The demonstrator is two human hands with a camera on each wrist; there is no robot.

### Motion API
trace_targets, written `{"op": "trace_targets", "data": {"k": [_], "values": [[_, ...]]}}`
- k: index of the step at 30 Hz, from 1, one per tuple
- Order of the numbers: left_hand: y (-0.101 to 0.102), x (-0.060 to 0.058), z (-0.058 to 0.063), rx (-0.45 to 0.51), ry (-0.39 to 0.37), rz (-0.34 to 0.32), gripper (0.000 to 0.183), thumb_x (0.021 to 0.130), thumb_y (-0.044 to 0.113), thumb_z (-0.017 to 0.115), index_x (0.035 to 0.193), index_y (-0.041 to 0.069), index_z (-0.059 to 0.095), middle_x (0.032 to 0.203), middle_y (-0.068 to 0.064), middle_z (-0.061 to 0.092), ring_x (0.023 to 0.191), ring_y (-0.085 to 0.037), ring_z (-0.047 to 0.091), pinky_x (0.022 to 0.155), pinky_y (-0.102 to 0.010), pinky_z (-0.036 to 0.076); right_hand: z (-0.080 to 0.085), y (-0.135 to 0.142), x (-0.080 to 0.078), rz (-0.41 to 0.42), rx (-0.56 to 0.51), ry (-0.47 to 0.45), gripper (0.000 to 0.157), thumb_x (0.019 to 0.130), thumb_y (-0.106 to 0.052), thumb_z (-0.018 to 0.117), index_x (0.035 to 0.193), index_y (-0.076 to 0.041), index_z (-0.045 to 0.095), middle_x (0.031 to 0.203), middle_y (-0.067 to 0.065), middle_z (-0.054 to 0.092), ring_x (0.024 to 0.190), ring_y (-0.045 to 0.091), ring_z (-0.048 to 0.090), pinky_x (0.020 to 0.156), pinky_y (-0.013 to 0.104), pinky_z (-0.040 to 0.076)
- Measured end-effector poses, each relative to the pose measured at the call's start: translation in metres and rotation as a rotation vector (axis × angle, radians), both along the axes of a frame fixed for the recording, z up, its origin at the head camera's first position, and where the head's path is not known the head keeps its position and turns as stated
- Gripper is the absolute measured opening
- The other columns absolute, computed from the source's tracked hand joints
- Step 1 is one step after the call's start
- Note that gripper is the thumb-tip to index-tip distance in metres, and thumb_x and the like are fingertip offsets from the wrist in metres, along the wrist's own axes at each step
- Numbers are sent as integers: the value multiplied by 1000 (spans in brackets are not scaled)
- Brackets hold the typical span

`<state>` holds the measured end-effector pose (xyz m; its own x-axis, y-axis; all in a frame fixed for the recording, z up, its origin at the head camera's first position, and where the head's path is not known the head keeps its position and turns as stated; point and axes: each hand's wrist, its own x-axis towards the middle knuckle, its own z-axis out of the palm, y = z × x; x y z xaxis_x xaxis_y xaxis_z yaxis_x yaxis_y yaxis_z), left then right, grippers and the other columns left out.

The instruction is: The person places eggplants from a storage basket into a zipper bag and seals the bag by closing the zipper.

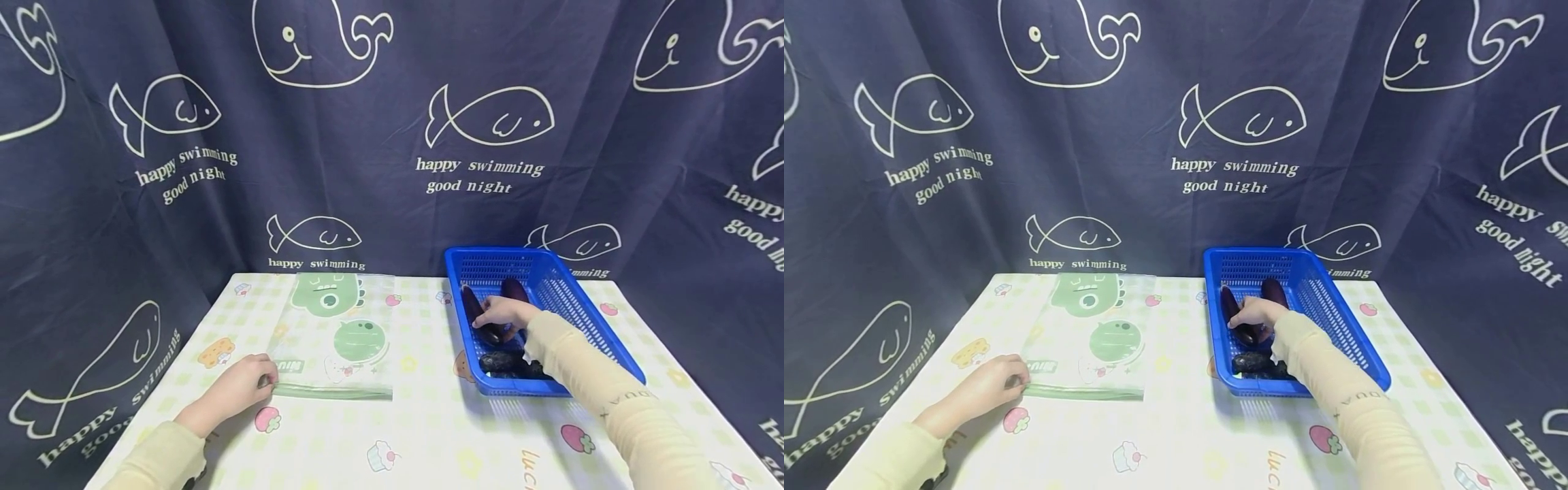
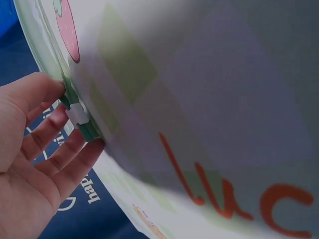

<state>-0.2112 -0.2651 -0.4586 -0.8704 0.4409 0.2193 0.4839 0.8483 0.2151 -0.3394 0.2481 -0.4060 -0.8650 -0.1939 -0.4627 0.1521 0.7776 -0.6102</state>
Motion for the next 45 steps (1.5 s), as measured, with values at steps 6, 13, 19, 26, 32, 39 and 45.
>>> {"op": "trace_targets", "data": {"k": [6,13,19,26,32,39,45], "values": [[4,0,1,4,-21,12,22,71,3,72,72,21,59,75,13,51,69,-7,46,62,-28,45,12,4,3,-5,-37,-15,66,84,-23,68,132,5,33,117,26,54,101,37,57,66,46,57],[4,-1,1,5,-23,36,24,71,2,71,72,20,56,74,12,49,69,-7,45,61,-27,43,31,4,8,4,-24,-3,68,84,-26,68,134,2,32,121,28,50,101,39,56,65,46,57],[4,-2,-1,0,-23,33,24,71,1,70,74,20,55,73,12,48,68,-6,45,61,-27,44,45,2,15,32,-48,-4,67,83,-26,68,133,1,33,117,27,54,96,35,60,64,45,57],[4,-5,-3,11,-32,-3,26,70,-3,69,76,19,57,74,11,52,68,-6,45,61,-27,45,67,-1,26,64,-30,-1,69,84,-28,68,135,1,32,110,23,59,85,29,63,64,42,58],[4,-5,-3,19,-34,-22,29,69,-7,68,76,19,58,74,10,52,69,-5,46,62,-27,46,85,-4,33,90,-26,11,68,85,-28,67,135,0,31,101,20,60,80,27,62,63,41,57],[6,-6,-2,22,-65,2,22,74,-3,67,79,17,60,73,9,52,67,-6,45,60,-26,44,105,-8,40,131,15,41,69,85,-31,67,137,-1,31,92,14,60,70,21,60,58,37,56],[8,-7,-1,26,-53,5,19,77,3,70,80,18,59,72,12,49,66,-5,44,60,-25,42,118,-8,43,137,-5,42,72,86,-33,66,139,-3,27,92,14,61,70,20,61,60,37,56]]}}
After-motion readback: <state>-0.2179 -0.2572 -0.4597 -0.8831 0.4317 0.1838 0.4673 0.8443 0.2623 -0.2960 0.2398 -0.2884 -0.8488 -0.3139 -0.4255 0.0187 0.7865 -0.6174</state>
